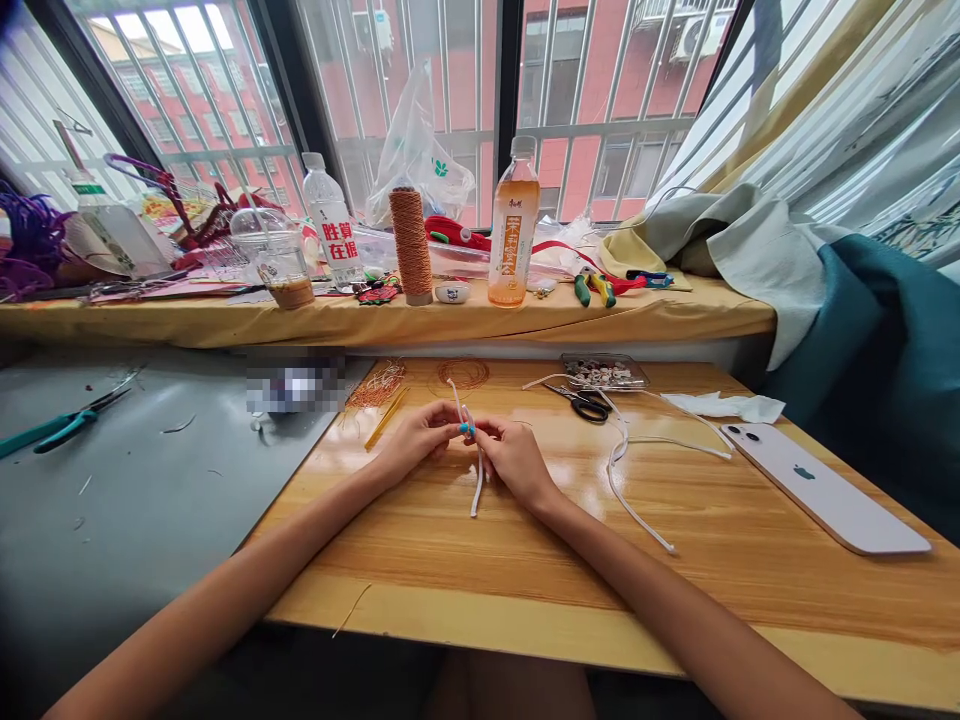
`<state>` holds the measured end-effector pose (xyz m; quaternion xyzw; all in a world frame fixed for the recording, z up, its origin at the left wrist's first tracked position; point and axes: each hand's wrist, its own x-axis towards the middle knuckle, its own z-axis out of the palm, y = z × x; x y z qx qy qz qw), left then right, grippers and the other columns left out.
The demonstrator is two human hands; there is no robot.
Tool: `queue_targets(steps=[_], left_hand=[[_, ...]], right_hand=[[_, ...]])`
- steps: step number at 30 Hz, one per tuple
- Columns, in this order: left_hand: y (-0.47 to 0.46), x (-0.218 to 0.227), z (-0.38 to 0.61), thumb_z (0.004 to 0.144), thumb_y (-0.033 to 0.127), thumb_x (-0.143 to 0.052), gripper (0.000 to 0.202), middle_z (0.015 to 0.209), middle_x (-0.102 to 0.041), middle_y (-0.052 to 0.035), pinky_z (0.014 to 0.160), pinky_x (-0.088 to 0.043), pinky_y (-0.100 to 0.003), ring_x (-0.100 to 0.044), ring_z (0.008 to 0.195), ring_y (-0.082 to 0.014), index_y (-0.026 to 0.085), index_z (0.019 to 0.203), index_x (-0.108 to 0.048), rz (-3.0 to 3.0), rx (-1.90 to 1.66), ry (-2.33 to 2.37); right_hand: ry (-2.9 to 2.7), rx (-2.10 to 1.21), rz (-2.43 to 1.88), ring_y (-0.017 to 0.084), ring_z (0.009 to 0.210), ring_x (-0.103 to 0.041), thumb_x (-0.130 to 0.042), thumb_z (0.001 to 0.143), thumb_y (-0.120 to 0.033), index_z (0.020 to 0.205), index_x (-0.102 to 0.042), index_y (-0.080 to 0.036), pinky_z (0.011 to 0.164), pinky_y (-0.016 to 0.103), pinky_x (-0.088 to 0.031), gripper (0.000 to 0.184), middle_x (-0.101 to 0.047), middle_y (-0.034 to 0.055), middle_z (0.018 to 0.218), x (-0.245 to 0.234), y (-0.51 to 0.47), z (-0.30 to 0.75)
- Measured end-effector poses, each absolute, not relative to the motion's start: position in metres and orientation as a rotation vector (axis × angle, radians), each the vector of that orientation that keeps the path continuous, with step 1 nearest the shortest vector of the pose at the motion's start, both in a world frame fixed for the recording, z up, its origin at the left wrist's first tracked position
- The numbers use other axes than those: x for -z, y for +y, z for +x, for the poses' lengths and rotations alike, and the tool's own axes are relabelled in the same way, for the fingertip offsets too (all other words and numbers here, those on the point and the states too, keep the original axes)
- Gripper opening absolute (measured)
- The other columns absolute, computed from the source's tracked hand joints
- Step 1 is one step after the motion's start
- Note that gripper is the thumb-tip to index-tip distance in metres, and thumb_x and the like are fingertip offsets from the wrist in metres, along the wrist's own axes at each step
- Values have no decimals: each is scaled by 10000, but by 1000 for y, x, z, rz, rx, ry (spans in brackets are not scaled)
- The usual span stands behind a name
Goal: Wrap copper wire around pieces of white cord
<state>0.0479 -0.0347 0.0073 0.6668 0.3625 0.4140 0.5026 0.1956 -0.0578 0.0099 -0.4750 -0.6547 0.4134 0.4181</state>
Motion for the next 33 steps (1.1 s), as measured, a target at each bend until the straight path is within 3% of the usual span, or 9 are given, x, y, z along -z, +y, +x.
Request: queue_targets(steps=[5,8,12,16,20,23,26,30,33], left_hand=[[-34,-6,48,669,336,-561,225,468,-424,60,353,-233,-140,-337,372,-27,124,735,-523,1470,-1068,930],[-34,-7,49,661,337,-571,235,571,-465,47,335,-224,-139,-338,369,-13,135,764,-509,1453,-1129,902],[-34,-6,50,648,328,-587,239,747,-499,24,333,-254,-139,-368,385,3,147,765,-483,1450,-1201,878],[-33,-6,49,647,312,-586,230,708,-507,24,343,-283,-147,-388,398,-12,142,763,-483,1453,-1232,893],[-31,-5,48,647,298,-580,229,573,-497,40,338,-277,-147,-373,378,-26,134,795,-517,1427,-1190,959],[-30,-4,49,638,294,-581,206,469,-459,61,335,-266,-143,-353,350,-27,132,745,-515,1365,-1155,992],[-30,-2,50,615,282,-596,201,470,-475,60,342,-275,-144,-359,351,-26,129,711,-508,1336,-1144,978],[-30,-2,50,611,274,-593,183,418,-445,71,332,-253,-153,-339,325,-29,125,688,-518,1356,-1142,1001],[-31,-4,50,613,265,-588,168,386,-412,80,328,-240,-155,-326,316,-30,124,676,-520,1331,-1150,1032]], right_hand=[[-1644,-1079,-1165,38,296,-324,-459,737,-344,868,-617,-135,316,187,-256,293,-562,-15,544,-8,-56,196],[-1642,-1112,-1146,23,322,-306,-475,727,-354,906,-617,-143,319,183,-235,311,-587,7,670,-6,-53,196],[-1671,-1128,-1147,34,341,-290,-477,724,-365,866,-633,-126,342,182,-234,320,-502,-25,517,-6,-52,196],[-1735,-1123,-1138,52,344,-286,-449,738,-355,851,-634,-111,365,187,-244,326,-352,-66,380,-8,-54,195],[-1803,-1154,-1137,53,350,-272,-419,757,-375,918,-612,-119,371,185,-233,359,-324,-75,385,-9,-54,195],[-1877,-1104,-1136,56,382,-333,-447,750,-361,937,-594,-141,397,188,-270,324,-462,-47,492,-11,-55,192],[-1986,-858,-1122,96,539,-470,-474,743,-288,847,-605,-148,522,205,-349,218,-579,8,682,-12,-58,189],[-2078,-568,-1191,132,612,-496,-454,751,-217,707,-591,-155,597,232,-359,156,-590,32,680,-12,-59,186],[-2106,-519,-1194,139,620,-506,-423,766,-193,710,-587,-164,604,236,-359,176,-604,40,702,-12,-59,185]])
